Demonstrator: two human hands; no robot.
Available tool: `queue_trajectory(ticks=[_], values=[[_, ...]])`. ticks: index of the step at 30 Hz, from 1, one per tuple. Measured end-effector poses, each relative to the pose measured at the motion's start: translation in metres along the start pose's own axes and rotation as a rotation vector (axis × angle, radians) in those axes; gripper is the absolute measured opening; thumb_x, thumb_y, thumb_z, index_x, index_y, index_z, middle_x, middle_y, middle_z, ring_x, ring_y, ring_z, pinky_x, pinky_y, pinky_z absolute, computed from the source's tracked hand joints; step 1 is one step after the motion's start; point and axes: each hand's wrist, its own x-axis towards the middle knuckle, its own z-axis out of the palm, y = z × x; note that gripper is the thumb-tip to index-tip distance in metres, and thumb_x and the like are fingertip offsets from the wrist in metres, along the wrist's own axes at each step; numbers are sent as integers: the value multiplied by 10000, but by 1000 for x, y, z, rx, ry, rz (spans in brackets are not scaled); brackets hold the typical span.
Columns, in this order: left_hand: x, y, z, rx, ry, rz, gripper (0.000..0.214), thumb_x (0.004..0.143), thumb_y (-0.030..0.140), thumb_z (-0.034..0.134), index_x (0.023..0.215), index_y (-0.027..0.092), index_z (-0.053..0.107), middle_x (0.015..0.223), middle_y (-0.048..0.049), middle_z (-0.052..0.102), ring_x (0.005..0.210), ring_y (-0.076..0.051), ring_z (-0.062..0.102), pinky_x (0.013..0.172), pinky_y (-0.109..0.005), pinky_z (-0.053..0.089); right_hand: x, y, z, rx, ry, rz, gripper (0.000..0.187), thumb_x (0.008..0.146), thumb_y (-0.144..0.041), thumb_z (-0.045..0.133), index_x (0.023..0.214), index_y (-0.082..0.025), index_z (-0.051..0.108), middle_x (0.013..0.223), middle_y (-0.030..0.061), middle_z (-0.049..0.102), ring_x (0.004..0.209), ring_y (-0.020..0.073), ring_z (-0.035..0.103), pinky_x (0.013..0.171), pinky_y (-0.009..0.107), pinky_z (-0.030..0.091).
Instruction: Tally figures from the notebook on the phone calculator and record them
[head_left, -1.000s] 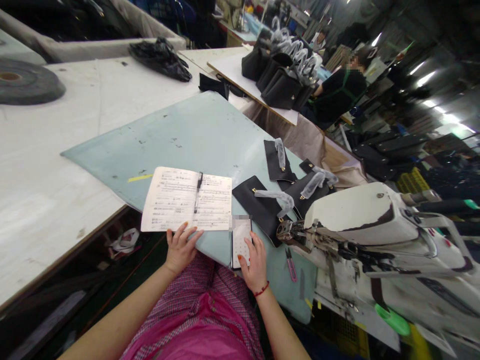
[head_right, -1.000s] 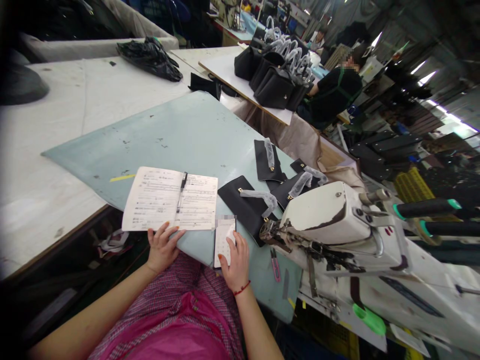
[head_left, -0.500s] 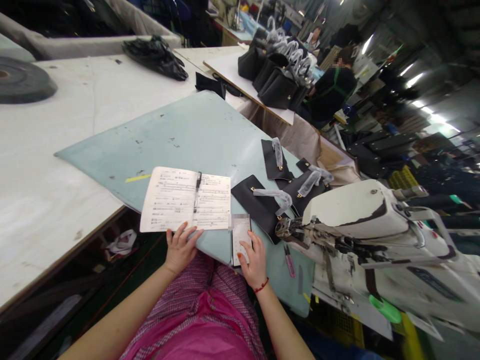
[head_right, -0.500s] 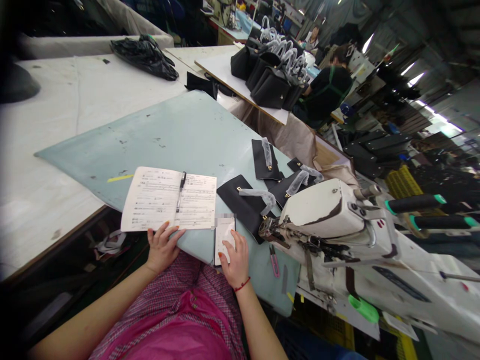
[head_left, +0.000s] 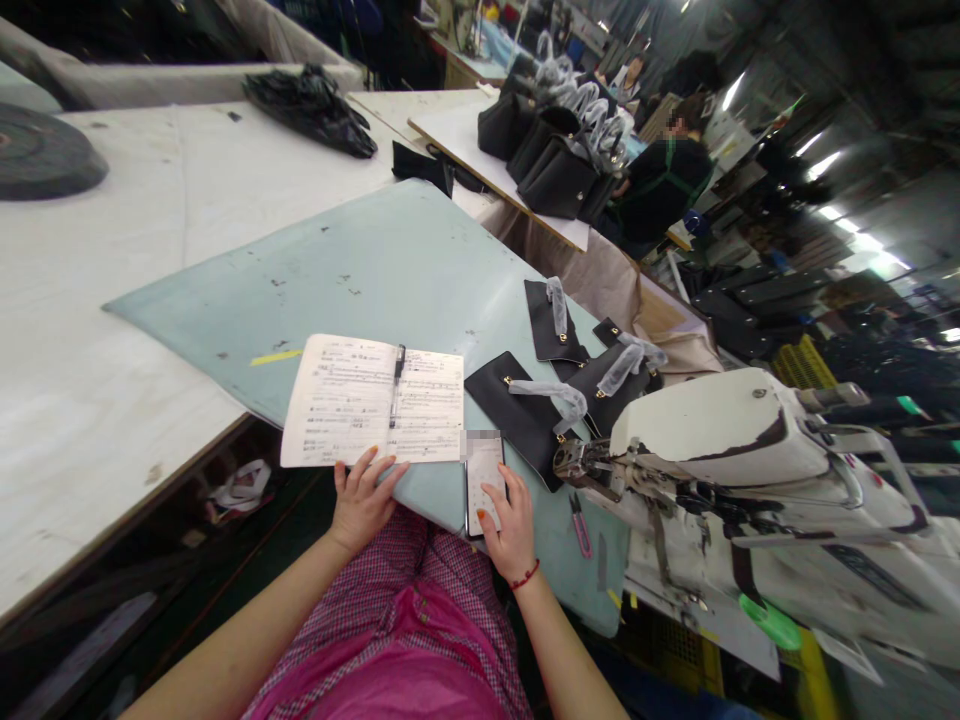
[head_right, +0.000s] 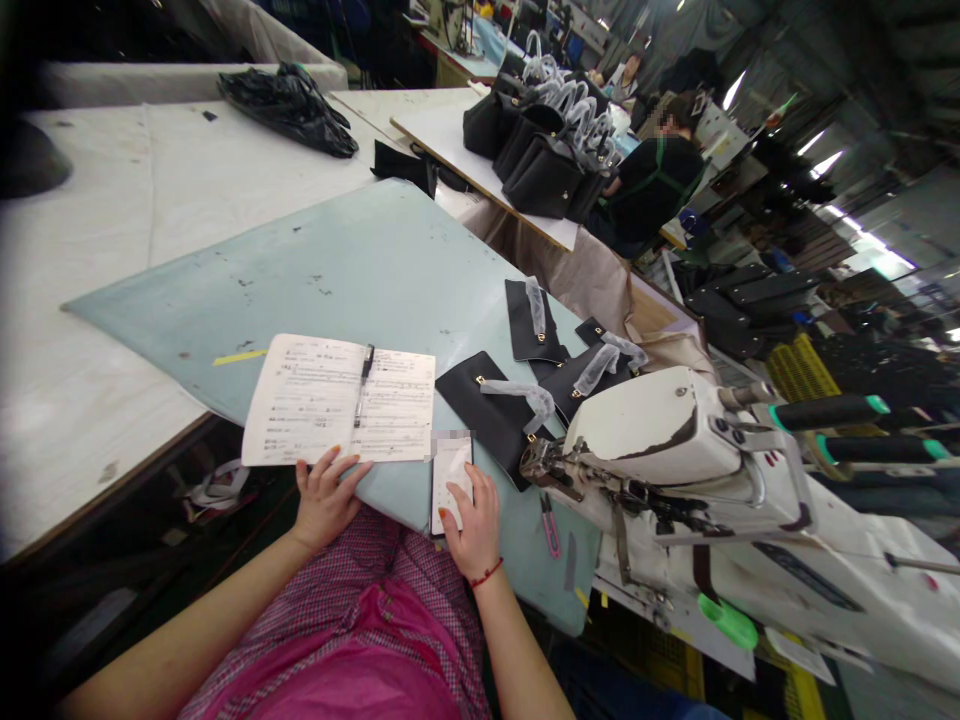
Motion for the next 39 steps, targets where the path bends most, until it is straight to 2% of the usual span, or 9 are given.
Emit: queue_trajectory(ticks=[9, 15, 25, 35, 39], values=[[0, 1, -2, -7, -3, 8, 469, 796, 241, 661, 1251, 319, 583, 1201, -78, 606, 1323, -338, 388, 1159, -620, 28, -2, 3, 2, 17, 17, 5, 394, 932, -327, 438, 1305, -204, 463, 1485, 117, 325, 1364, 278, 312, 1099, 541, 306], [2, 5, -12, 7, -115, -43, 512, 777, 219, 670, 1268, 325, 572, 1255, -71, 590, 1347, -323, 360, 1175, -592, 30, -3, 4, 2, 12, 16, 18, 392, 931, -338, 433, 1296, -201, 472, 1479, 120, 334, 1356, 278, 324, 1099, 539, 308], [14, 19, -34, 63, -206, -37, 551, 786, 176, 629, 1315, 299, 534, 1336, -69, 542, 1375, -309, 316, 1181, -581, 31, -2, 2, 0, 6, 36, -9, 377, 938, -358, 439, 1274, -204, 515, 1480, 114, 338, 1349, 279, 332, 1100, 531, 308], [14, 27, -27, 212, -105, 37, 475, 808, 186, 596, 1279, 233, 560, 1309, -115, 539, 1373, -328, 305, 1166, -606, 65, -7, 3, 3, 37, 85, 23, 437, 935, -402, 463, 1300, -161, 453, 1464, 138, 363, 1349, 267, 326, 1117, 491, 284], [13, 35, -24, 244, -81, 2, 484, 796, 166, 581, 1278, 201, 551, 1311, -136, 522, 1390, -333, 268, 1167, -607, 53, -9, 4, 3, 54, 119, 22, 457, 931, -413, 468, 1304, -150, 441, 1454, 148, 378, 1352, 266, 325, 1105, 471, 299]])
